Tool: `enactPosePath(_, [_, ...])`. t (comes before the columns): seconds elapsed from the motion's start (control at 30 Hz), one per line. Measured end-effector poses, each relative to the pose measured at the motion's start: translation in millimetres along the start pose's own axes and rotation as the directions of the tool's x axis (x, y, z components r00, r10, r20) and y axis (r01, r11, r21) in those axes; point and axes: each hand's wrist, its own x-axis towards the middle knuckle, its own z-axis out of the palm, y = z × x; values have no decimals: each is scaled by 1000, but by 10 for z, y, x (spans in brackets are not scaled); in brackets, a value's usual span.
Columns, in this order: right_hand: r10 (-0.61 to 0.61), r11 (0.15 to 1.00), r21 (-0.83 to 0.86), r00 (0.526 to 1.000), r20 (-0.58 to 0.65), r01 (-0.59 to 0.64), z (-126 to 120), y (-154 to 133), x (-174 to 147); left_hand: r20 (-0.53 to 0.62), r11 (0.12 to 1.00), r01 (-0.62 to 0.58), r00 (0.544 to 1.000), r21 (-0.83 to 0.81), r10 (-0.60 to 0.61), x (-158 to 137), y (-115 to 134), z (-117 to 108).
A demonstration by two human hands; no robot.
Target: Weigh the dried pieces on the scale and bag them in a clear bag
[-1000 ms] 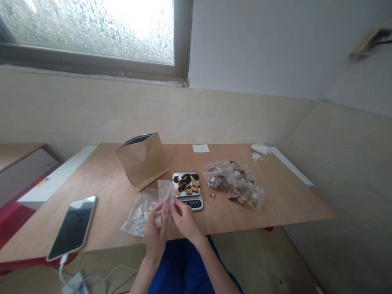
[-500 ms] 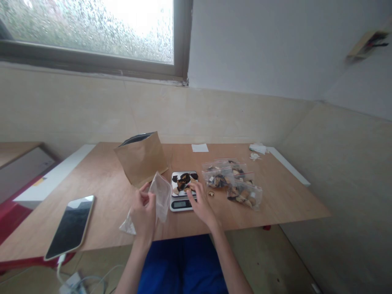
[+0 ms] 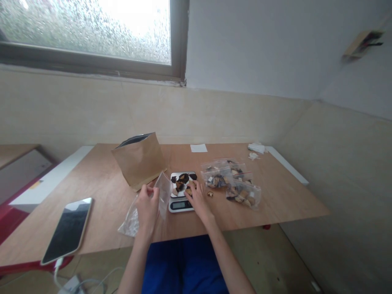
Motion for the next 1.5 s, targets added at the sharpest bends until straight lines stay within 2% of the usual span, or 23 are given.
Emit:
enactPosePath(0.17, [-41,989,-141,999,29,45,-12,16,60,5,999,36,999,11,-36,18,29,-11])
enactPosePath(0.37, [-79,992,-92,991,111,90,-66,90,216,1,999,48,999,-7,-48,28,47,-44])
enactPosePath(0.57, [-62,994,-80,993,96,70,12,145,260,15,999,42,999,4,-42,18,-13,-9])
enactPosePath(0.67, [-14,995,-94,998,66,20,78,166,258,21,999,41,999,10,-41,15,-33,5])
enactPosePath(0.73, [40,999,-18,999,31,-39,94,193,267,19,999,37,999,10,-37,12,-39,5])
enactPosePath(0.83, [143,960,251,988,-59,-124,42,237,309,19,999,41,999,8,-41,7,-41,-1])
enactPosePath(0.9, [251,860,480,963,-99,-175,-49,226,352,22,999,46,999,10,-46,3,-40,-2])
enactPosePath(0.93, [313,778,594,946,-85,-204,-108,194,374,24,999,46,999,10,-46,0,-38,0])
enactPosePath(1.0, [392,547,793,919,40,-268,-245,66,410,26,999,40,999,14,-40,-8,-27,9])
enactPosePath(1.03, [393,410,860,910,132,-302,-318,-29,422,25,999,35,999,17,-36,-14,-18,16])
enactPosePath(1.07, [354,279,902,908,222,-329,-389,-138,430,23,999,29,999,20,-30,-21,-6,23])
enactPosePath(1.13, [213,85,919,909,360,-384,-510,-375,439,16,1000,13,1000,21,-13,-41,23,34])
enactPosePath(1.2, [73,5,880,877,474,-476,-580,-587,452,16,1000,-9,1000,4,9,-64,56,41])
enactPosePath(1.23, [26,11,851,851,525,-525,-589,-670,465,20,1000,-18,1000,-12,18,-77,70,43])
enactPosePath(1.3, [6,92,800,803,595,-593,-557,-779,510,23,999,-18,1000,-38,19,-102,93,43])
enactPosePath(1.4, [58,336,732,789,612,-593,-440,-830,615,2,999,18,1000,-35,-18,-136,108,40])
enactPosePath(1.5, [15,602,622,787,617,-500,-366,-844,713,-12,998,51,999,-44,-52,-153,112,38])
